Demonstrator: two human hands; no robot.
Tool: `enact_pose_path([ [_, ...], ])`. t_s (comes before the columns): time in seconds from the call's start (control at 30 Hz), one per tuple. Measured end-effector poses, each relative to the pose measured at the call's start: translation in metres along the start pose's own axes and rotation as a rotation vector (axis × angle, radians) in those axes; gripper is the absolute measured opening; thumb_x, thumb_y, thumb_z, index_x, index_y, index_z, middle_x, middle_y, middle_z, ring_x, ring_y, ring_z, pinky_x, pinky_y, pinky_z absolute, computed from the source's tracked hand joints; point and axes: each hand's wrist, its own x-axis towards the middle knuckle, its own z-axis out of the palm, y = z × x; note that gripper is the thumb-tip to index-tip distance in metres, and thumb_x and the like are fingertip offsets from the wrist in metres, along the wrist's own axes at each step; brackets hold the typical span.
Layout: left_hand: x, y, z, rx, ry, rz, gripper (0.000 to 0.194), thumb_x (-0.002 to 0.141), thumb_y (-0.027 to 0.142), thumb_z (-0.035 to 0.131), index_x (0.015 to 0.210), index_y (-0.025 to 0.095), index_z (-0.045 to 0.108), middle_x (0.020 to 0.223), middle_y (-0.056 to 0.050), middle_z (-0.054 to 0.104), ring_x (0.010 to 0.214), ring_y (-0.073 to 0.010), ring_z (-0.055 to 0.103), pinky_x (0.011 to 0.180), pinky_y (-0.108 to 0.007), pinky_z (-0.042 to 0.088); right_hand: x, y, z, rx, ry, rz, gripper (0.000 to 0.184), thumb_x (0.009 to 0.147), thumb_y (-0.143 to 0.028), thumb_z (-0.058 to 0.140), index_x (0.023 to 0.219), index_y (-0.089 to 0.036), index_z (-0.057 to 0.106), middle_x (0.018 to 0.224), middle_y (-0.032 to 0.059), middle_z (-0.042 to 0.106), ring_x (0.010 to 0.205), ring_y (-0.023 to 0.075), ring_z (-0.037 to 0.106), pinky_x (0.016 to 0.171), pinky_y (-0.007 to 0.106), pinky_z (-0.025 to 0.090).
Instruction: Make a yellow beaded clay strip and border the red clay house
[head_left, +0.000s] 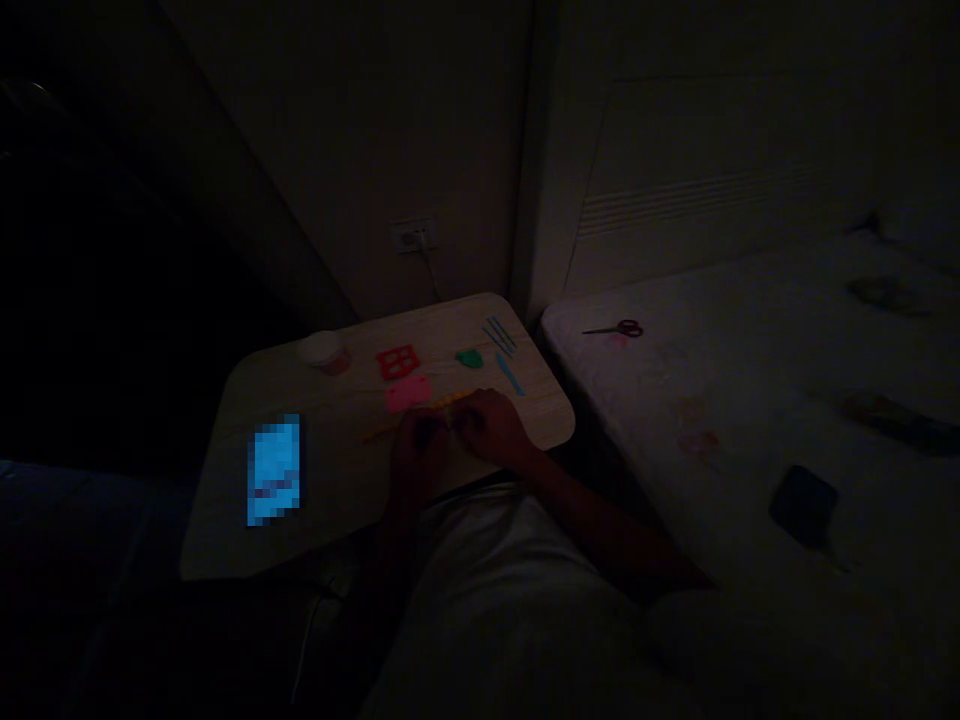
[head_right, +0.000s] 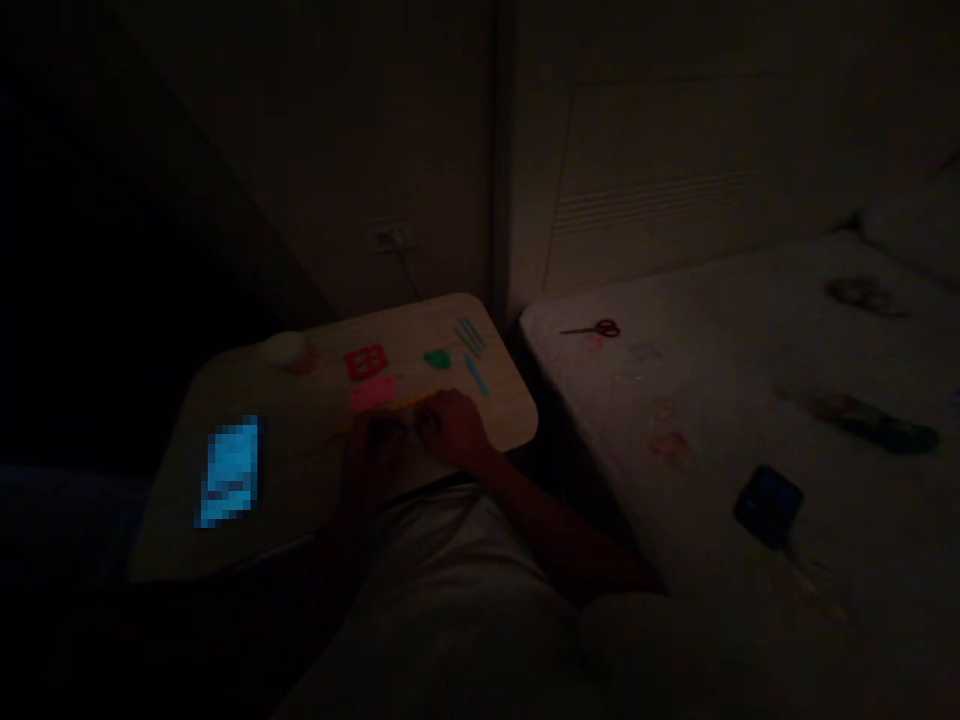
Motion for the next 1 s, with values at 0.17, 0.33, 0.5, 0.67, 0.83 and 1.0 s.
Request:
enact_pose_path([
  [0.17,0.000,-0.001,0.000,0.006,0.001,0.020,0.019,0.081,0.032,0.062,0.096,0.021,0.062,0.094,-0.004,0.070,0.089,-0.0197,0.065,0.083,-0.032,0.054,0.001,0.000,-0.001,-0.020,-0.052,0.001,0.017,0.078,-0.021,0.069,0.095,-0.020,0.073,0.095,0.0079,0.071,0.093,0.0250,0.060,0.087,0.037,0.044],
  [0.33,0.000,-0.002,0.000,0.022,-0.024,0.027,0.019,0.086,0.037,0.060,0.096,0.021,0.063,0.095,-0.005,0.071,0.091,-0.0202,0.067,0.085,-0.033,0.054,0.001,-0.001,-0.003,0.006,-0.066,-0.011,0.019,0.077,-0.021,0.070,0.096,-0.021,0.074,0.098,0.0075,0.072,0.097,0.0253,0.062,0.090,0.038,0.044],
  [0.5,0.000,-0.003,0.001,0.009,-0.037,0.017,0.019,0.083,0.035,0.064,0.095,0.021,0.063,0.092,-0.004,0.071,0.087,-0.0200,0.067,0.081,-0.032,0.054,0.000,0.001,-0.002,0.040,-0.054,-0.046,0.022,0.080,-0.029,0.072,0.100,-0.019,0.073,0.099,0.0091,0.071,0.096,0.0258,0.061,0.090,0.039,0.046],
  [0.67,-0.002,0.001,0.001,0.025,-0.038,0.003,0.018,0.081,0.036,0.063,0.092,0.021,0.063,0.087,-0.003,0.070,0.082,-0.0189,0.065,0.076,-0.030,0.054,-0.001,-0.002,-0.006,0.237,-0.030,-0.157,0.029,0.083,-0.028,0.068,0.111,-0.020,0.068,0.109,0.0096,0.069,0.106,0.0257,0.060,0.098,0.041,0.047],
  [0.83,-0.003,0.000,0.001,0.047,-0.050,-0.003,0.018,0.082,0.036,0.064,0.091,0.021,0.064,0.087,-0.003,0.070,0.084,-0.0200,0.066,0.077,-0.031,0.054,-0.002,-0.007,-0.011,0.376,-0.035,-0.203,0.032,0.086,-0.034,0.071,0.116,-0.022,0.067,0.111,0.0096,0.069,0.108,0.0249,0.061,0.100,0.041,0.048],
  [1.0,-0.003,-0.001,0.001,-0.034,-0.049,0.001,0.023,0.083,0.037,0.065,0.099,0.021,0.063,0.096,-0.005,0.072,0.089,-0.0209,0.069,0.081,-0.033,0.056,-0.001,-0.004,-0.010,0.465,-0.069,-0.173,0.029,0.088,-0.040,0.073,0.112,-0.023,0.073,0.108,0.0090,0.072,0.104,0.0234,0.065,0.096,0.039,0.052],
])
